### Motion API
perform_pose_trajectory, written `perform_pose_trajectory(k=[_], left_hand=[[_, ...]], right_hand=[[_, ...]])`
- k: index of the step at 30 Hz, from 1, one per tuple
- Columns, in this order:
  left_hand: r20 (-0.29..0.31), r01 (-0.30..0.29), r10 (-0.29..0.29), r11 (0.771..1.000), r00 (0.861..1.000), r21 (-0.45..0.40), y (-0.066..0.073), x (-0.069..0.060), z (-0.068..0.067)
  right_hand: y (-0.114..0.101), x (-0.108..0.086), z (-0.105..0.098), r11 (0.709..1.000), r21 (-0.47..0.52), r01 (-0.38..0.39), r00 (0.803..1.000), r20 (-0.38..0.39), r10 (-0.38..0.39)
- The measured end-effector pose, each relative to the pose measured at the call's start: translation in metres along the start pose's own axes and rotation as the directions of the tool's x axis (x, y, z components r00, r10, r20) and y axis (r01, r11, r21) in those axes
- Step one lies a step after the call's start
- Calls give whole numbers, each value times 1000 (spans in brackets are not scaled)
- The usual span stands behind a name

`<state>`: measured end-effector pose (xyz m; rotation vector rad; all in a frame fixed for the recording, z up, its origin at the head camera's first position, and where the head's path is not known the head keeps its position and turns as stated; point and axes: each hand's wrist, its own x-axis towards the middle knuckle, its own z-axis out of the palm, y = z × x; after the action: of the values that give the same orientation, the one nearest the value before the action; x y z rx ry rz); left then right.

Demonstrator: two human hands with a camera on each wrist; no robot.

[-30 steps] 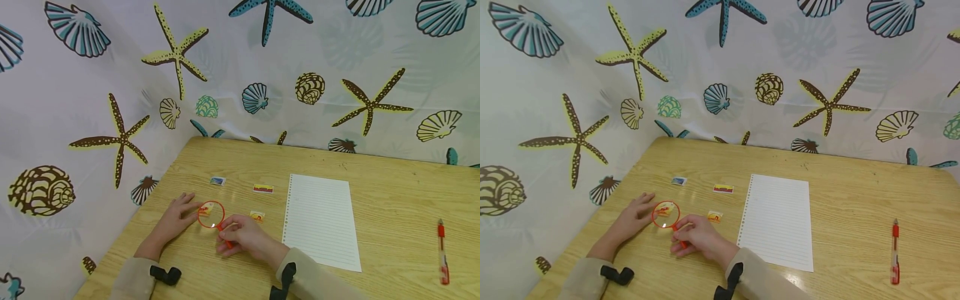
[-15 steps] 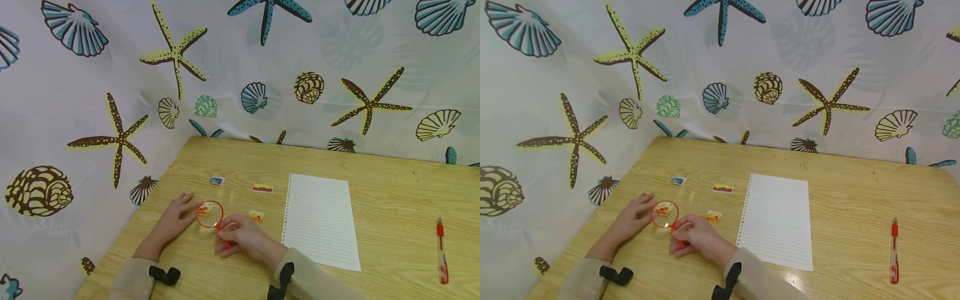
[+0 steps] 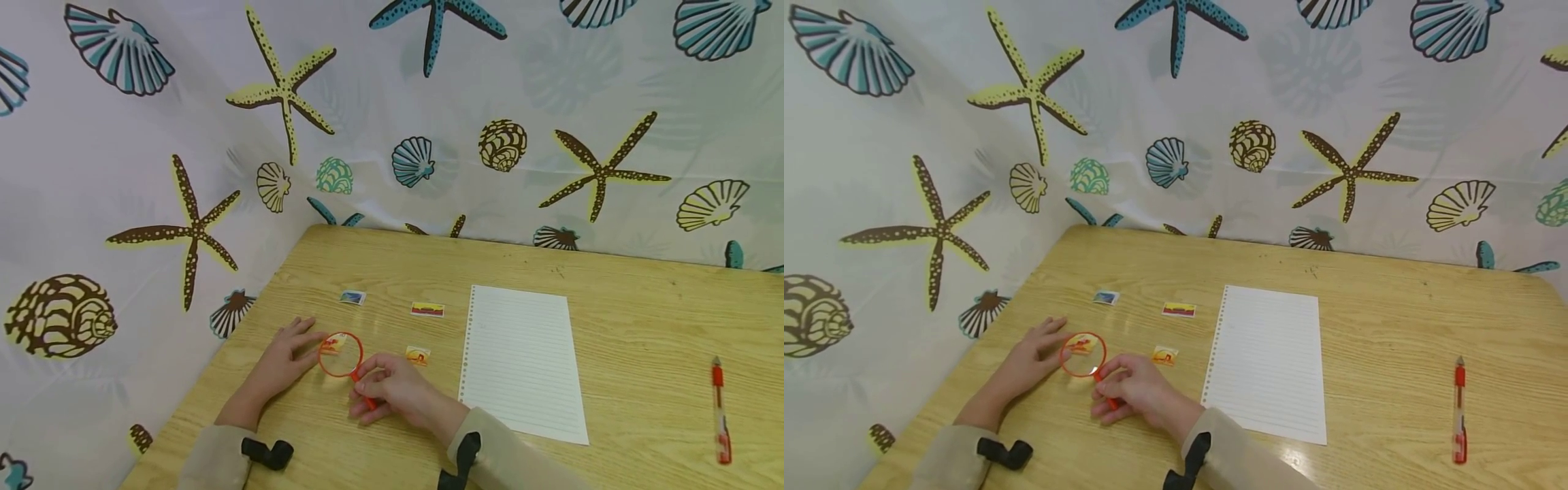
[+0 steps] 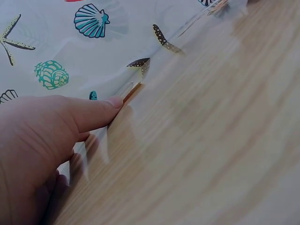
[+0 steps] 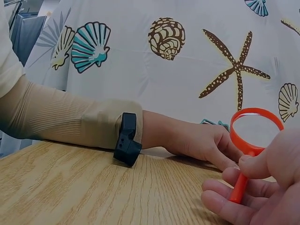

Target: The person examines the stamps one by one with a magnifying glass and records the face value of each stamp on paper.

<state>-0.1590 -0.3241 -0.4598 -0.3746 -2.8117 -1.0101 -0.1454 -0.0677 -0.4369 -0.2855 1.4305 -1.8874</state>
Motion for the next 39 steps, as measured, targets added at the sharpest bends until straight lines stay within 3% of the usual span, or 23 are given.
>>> perform_pose_trajectory(k=[11, 22, 31, 39], left_hand=[[5, 11, -11, 1000, 1000, -13, 2, 0, 0], [5, 13, -13, 1000, 1000, -23, 2, -1, -1], [7, 24, -24, 1000, 1000, -16, 0, 0, 2], [32, 17, -18, 1000, 999, 24, 0, 3, 0]], right_hand=[[-2, -5, -5, 1000, 14, 10, 1000, 14, -10], [-9, -29, -11, 999, 28, 25, 999, 21, -26], [-12, -42, -27, 997, 68, 38, 999, 33, -40], [-16, -54, -45, 996, 67, 53, 999, 0, -53]])
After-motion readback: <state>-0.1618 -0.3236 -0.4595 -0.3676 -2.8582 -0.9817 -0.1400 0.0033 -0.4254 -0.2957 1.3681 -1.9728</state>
